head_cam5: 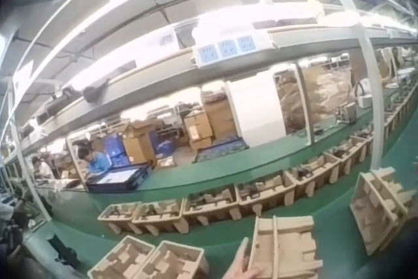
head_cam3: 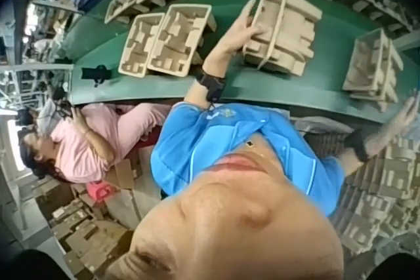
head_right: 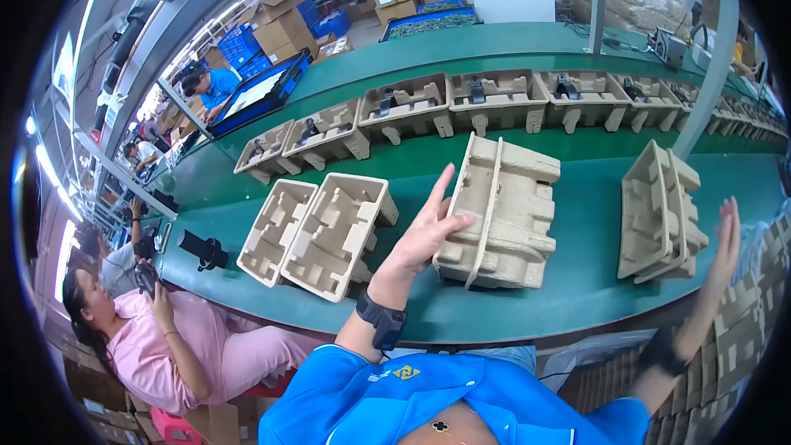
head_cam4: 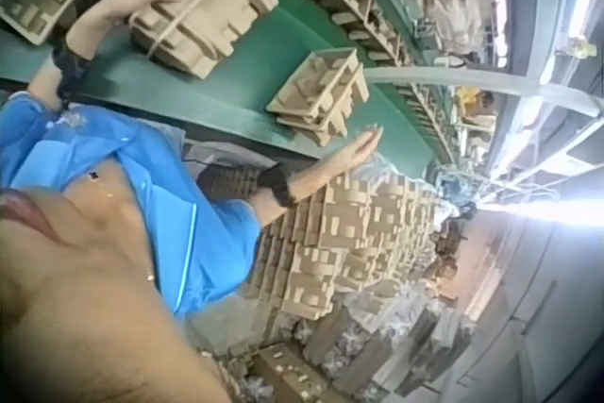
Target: Placing black electronic components into molded cardboard packaging trays on a production line.
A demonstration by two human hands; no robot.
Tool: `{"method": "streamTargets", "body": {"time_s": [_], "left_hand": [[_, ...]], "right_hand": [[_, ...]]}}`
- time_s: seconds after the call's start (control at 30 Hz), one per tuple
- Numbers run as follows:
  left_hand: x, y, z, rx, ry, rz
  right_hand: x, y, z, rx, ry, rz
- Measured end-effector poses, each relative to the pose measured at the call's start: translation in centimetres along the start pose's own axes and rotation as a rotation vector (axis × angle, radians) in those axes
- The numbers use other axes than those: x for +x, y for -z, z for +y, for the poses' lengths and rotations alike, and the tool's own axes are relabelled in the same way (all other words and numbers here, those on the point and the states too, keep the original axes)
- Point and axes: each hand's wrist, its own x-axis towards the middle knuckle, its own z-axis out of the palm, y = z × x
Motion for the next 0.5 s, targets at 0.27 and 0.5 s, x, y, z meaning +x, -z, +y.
{"method": "streamTargets", "body": {"time_s": [0.27, 0.5], "left_hand": [[-2.4, -0.9, 0.5, 0.199, -0.46, -0.291], [-3.9, 0.9, 0.1, 0.256, -0.467, -0.024]], "right_hand": [[-11.4, -17.4, -6.6, 0.413, -0.185, -0.45], [-12.8, -21.0, -9.8, 0.377, -0.022, -0.58]]}}
